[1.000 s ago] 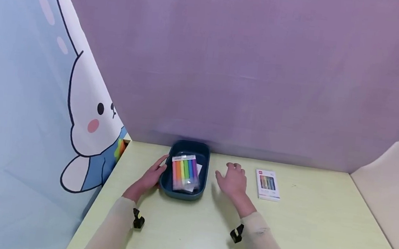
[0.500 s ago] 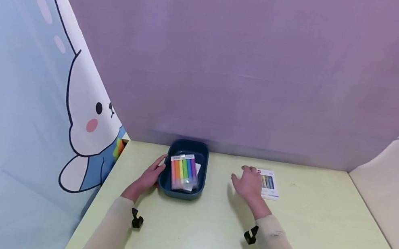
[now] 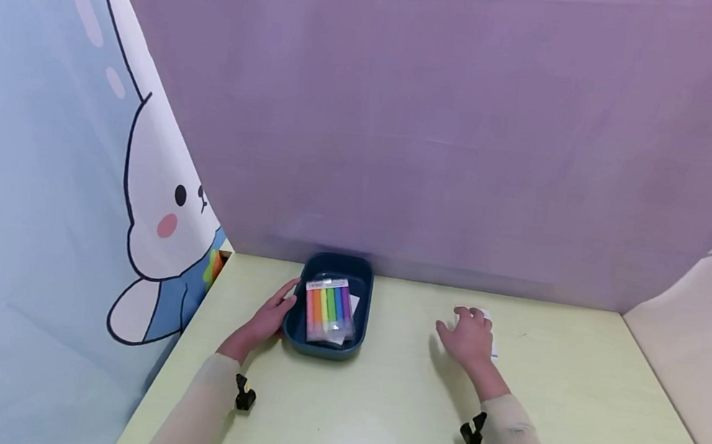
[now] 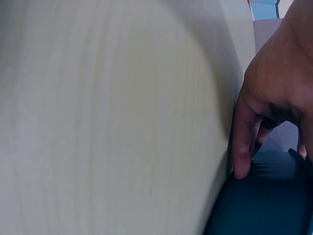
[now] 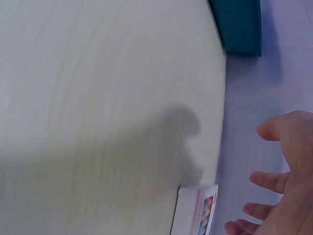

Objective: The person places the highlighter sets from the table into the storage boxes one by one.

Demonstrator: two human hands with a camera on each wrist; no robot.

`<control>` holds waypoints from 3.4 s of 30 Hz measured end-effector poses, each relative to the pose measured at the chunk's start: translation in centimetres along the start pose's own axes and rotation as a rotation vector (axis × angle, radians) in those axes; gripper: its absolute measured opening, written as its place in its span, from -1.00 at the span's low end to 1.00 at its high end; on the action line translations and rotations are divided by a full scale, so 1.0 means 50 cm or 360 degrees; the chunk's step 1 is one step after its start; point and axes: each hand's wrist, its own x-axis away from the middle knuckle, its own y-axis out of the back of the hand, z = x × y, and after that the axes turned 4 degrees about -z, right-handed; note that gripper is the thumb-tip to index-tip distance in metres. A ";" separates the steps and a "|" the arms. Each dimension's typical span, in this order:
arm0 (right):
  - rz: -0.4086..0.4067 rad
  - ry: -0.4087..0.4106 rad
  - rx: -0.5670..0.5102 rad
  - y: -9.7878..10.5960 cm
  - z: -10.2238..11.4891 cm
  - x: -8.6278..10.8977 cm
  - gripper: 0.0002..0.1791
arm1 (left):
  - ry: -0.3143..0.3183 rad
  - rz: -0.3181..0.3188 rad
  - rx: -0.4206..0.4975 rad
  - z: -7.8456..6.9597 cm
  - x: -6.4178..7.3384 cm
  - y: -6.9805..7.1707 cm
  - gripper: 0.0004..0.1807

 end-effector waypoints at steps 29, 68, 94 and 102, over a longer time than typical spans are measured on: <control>0.0113 -0.0311 0.0136 -0.019 -0.078 0.004 0.05 | -0.0073 -0.0103 -0.0162 -0.003 -0.014 -0.018 -0.54; -0.0011 -0.0259 0.0095 -0.005 -0.063 -0.019 -0.07 | -0.0067 -0.0234 -0.0319 -0.014 -0.022 -0.007 -0.54; -0.0191 -0.0054 0.0054 0.059 0.025 0.029 -0.18 | -0.0105 -0.0200 -0.0249 0.014 -0.015 -0.025 -0.54; -0.0159 -0.0019 0.0070 0.067 0.045 0.031 -0.18 | -0.0084 -0.0168 -0.0250 0.008 -0.012 -0.026 -0.53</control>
